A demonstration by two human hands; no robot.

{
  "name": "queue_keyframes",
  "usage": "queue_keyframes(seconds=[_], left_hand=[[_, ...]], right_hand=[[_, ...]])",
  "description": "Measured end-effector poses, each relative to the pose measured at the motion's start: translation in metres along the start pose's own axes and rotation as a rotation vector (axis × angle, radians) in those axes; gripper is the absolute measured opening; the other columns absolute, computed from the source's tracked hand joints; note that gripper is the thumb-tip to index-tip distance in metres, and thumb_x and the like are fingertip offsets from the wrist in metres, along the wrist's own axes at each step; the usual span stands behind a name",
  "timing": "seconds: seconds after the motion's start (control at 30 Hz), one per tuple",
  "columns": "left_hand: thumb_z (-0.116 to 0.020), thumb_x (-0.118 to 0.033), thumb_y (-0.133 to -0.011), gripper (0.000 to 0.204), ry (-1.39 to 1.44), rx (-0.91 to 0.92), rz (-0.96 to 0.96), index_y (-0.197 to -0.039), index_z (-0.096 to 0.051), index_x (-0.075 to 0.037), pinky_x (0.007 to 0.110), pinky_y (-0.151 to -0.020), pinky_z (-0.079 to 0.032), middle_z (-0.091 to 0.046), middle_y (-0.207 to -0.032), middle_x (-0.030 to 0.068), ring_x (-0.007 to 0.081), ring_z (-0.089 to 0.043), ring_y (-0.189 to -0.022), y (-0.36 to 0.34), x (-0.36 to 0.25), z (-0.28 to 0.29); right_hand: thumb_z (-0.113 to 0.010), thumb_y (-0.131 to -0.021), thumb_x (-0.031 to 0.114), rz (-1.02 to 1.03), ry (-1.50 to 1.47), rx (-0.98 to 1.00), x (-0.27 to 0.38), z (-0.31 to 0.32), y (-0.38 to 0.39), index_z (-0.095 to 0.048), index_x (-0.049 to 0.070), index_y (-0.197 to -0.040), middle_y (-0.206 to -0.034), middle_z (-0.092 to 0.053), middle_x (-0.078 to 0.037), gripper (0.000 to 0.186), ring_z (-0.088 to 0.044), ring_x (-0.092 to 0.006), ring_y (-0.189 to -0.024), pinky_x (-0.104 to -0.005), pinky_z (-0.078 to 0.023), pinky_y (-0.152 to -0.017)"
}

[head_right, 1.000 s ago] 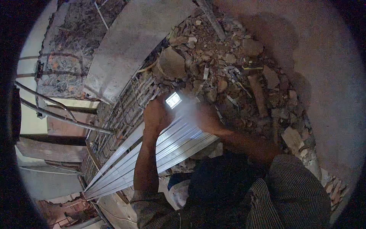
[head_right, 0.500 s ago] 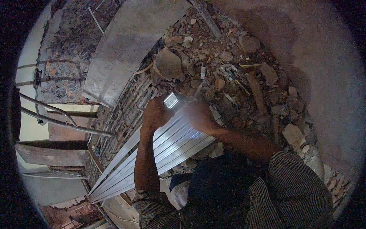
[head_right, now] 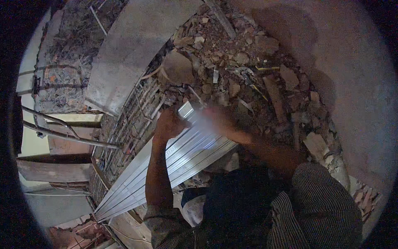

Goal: Cutting a metal stud to length using red-handled tin snips in a renovation environment.

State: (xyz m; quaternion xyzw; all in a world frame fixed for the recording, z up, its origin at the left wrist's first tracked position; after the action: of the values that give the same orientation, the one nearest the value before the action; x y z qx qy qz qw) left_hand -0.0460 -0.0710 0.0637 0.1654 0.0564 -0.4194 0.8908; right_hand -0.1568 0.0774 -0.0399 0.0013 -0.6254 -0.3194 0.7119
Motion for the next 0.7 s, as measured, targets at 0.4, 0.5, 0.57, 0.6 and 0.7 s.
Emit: queue_keyframes(seconds=[0.4,0.5,0.57,0.6,0.7], left_hand=[[-0.074,-0.034,-0.075,0.048,-0.122,-0.539,-0.257,-0.111,-0.061,-0.006,0.051,-0.08,-0.048,-0.064,-0.092,0.0191,0.042,-0.062,-0.084,0.005,0.018,-0.031],[-0.072,-0.026,-0.078,0.038,0.024,-0.394,-0.114,-0.108,-0.062,-0.006,0.048,-0.077,-0.05,-0.066,-0.088,0.0162,0.0386,-0.063,-0.079,0.013,0.031,-0.057],[-0.065,-0.022,-0.083,0.028,-0.049,-0.14,-0.081,-0.107,-0.062,-0.006,0.044,-0.074,-0.053,-0.067,-0.084,0.0151,0.0365,-0.065,-0.074,0.023,0.024,-0.087],[-0.062,-0.025,-0.085,0.028,-0.027,-0.104,-0.153,-0.106,-0.062,-0.007,0.046,-0.076,-0.052,-0.067,-0.093,0.0153,0.0374,-0.065,-0.083,0.026,0.012,-0.099],[-0.056,-0.022,-0.087,0.024,-0.118,-0.111,-0.425,-0.1,-0.062,-0.003,0.046,-0.084,-0.047,-0.062,-0.095,0.0177,0.0349,-0.06,-0.093,0.045,-0.029,-0.124]], right_hand=[[-0.07,-0.085,0.025,0.194,-0.969,-0.067,-0.085,0.047,0.008,-0.058,0.005,-0.113,-0.094,-0.058,0.0,0.036,-0.055,-0.0161,-0.088,-0.034,-0.044,-0.08],[-0.069,-0.086,0.026,0.025,-0.537,-0.227,-0.103,0.059,0.013,-0.06,0.003,-0.107,-0.091,-0.058,-0.001,0.031,-0.056,-0.0169,-0.087,-0.0352,-0.044,-0.08],[-0.068,-0.087,0.025,-0.027,-0.23,-0.185,-0.106,0.064,0.016,-0.062,0.003,-0.104,-0.094,-0.061,-0.004,0.029,-0.056,-0.0177,-0.089,-0.036,-0.044,-0.081],[-0.068,-0.087,0.025,-0.039,-0.204,-0.244,-0.106,0.069,0.019,-0.062,0.003,-0.104,-0.094,-0.061,-0.004,0.029,-0.056,-0.0177,-0.089,-0.036,-0.044,-0.081],[-0.069,-0.086,0.025,-0.044,-0.295,-0.147,-0.099,0.07,0.028,-0.062,0.002,-0.106,-0.095,-0.062,-0.007,0.031,-0.057,-0.0183,-0.088,-0.0369,-0.045,-0.081]])
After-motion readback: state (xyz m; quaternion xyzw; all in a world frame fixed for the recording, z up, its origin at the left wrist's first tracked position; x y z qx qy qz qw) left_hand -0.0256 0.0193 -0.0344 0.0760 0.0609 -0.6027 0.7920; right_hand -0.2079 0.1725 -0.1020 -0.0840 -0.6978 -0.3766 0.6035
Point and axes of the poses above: each hand's wrist, its own y-axis away from the middle knuckle, its own z-axis out of the back of the hand, x = y × z, the point moved 4 cm from there along -y, towards the middle knuckle
